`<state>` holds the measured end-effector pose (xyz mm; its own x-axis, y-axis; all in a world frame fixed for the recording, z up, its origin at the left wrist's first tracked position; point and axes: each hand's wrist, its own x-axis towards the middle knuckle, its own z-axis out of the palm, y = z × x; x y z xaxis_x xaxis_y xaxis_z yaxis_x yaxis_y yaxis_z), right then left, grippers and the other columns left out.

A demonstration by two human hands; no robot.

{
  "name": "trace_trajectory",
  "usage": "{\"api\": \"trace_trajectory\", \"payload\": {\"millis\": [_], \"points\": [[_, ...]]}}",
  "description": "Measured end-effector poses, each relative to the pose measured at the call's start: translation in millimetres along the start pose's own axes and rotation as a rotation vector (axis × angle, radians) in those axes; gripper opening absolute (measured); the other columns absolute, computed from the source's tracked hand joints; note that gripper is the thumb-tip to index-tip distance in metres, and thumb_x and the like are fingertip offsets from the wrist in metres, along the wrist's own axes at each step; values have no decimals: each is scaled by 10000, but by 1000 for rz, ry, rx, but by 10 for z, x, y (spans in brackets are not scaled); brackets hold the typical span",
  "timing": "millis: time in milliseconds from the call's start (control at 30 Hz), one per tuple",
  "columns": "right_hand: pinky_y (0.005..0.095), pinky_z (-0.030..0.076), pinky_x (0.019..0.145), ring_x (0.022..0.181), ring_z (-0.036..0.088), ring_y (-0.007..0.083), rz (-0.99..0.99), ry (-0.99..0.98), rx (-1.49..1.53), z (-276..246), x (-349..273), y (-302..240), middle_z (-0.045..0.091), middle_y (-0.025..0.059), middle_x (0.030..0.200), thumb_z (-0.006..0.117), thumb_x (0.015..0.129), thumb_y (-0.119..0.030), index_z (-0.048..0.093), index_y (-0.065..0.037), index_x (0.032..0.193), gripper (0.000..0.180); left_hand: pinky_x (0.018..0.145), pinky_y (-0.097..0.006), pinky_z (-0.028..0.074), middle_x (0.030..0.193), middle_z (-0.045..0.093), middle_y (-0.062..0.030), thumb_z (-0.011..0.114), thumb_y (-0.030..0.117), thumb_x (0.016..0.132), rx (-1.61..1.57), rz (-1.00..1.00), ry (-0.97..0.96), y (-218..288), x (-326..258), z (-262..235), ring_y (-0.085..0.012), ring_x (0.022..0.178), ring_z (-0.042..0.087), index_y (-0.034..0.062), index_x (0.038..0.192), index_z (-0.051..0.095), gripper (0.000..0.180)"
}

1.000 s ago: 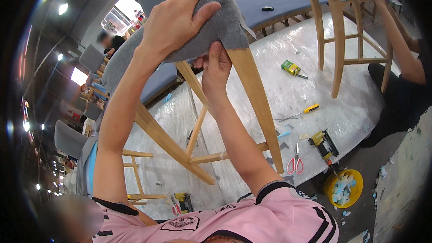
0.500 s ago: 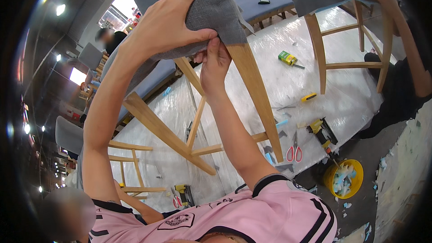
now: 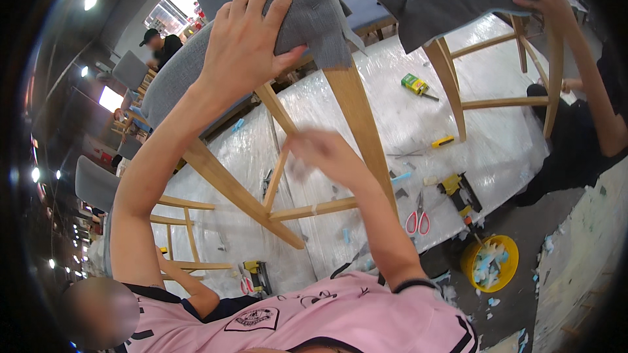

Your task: The person upholsters a wooden chair by stretching gray fabric over the seat and backrest, securing it with a staple gun, and trimming excess fabric with scissors. The person repeats these steps on multiple chairs in a workshop setting.

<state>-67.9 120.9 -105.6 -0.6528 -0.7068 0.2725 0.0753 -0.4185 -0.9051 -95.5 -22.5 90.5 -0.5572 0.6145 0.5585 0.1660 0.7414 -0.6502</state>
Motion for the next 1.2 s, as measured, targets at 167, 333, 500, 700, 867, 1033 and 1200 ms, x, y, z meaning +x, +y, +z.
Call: {"api": "trace_trajectory", "payload": {"millis": [167, 333, 500, 700, 867, 1033, 1200], "points": [[348, 550, 646, 789, 679, 220, -232, 346, 615, -1584, -1485, 984, 695, 100, 993, 550, 1043, -272, 630, -65, 1106, 230, 1019, -472, 432, 1397, 500, -113, 843, 435, 734, -12, 8, 46, -25, 111, 62, -312, 1208, 520, 135, 1537, 353, 988], [391, 498, 995, 1181, 584, 243, 382, 1276, 943, -3160, -2782, 3094, 568, 119, 1315, 561, 1021, -330, 499, -49, 1365, 449, 1026, -470, 425, 1360, 510, -144, 829, 431, 747, -53, -60, -29, -68, 182, 134, -324, 1202, 519, 87, 1508, 370, 953], [459, 464, 1077, 1232, 548, 293, -31, 1465, 1027, -3965, -3065, 4196, 500, 204, 1379, 716, 905, -429, 425, 69, 1394, 755, 1057, -469, 411, 1399, 491, -114, 861, 428, 727, -43, -40, -17, -206, 240, 272, -318, 1235, 499, 127, 1527, 354, 994], [358, 457, 780, 761, 517, 115, 254, 1734, 920, -3835, -2314, 3623, 562, -46, 838, 737, 821, -596, 635, -219, 942, 409, 1027, -446, 407, 1376, 501, -124, 842, 468, 743, 20, -37, -69, -201, 86, 262, -319, 1222, 492, 121, 1503, 378, 956], [356, 519, 778, 591, 540, 147, 52, 1652, 783, -3961, -2703, 2774, 497, 5, 611, 711, 821, -576, 596, -141, 846, 450, 1067, -467, 396, 1425, 475, -106, 872, 395, 720, -58, -41, -6, -105, 238, 209, -313, 1253, 491, 137, 1523, 365, 984], [431, 479, 1048, 1317, 536, 235, -525, 1068, 593, -2107, -1967, 1313, 549, 70, 1448, 585, 955, -333, 515, -170, 1421, 499, 1011, -470, 407, 1367, 491, -134, 859, 370, 709, 2, -28, 29, -43, 88, 191, -323, 1197, 505, 97, 1486, 376, 955], [467, 424, 1120, 1366, 468, 328, -813, 947, -10, -904, -1108, 265, 469, 156, 1443, 617, 842, -20, 462, -171, 1299, 506, 970, -496, 411, 1269, 513, -186, 813, 384, 726, -48, -61, 57, -4, 114, 15, -354, 1132, 511, 5, 1414, 425, 876]]}}
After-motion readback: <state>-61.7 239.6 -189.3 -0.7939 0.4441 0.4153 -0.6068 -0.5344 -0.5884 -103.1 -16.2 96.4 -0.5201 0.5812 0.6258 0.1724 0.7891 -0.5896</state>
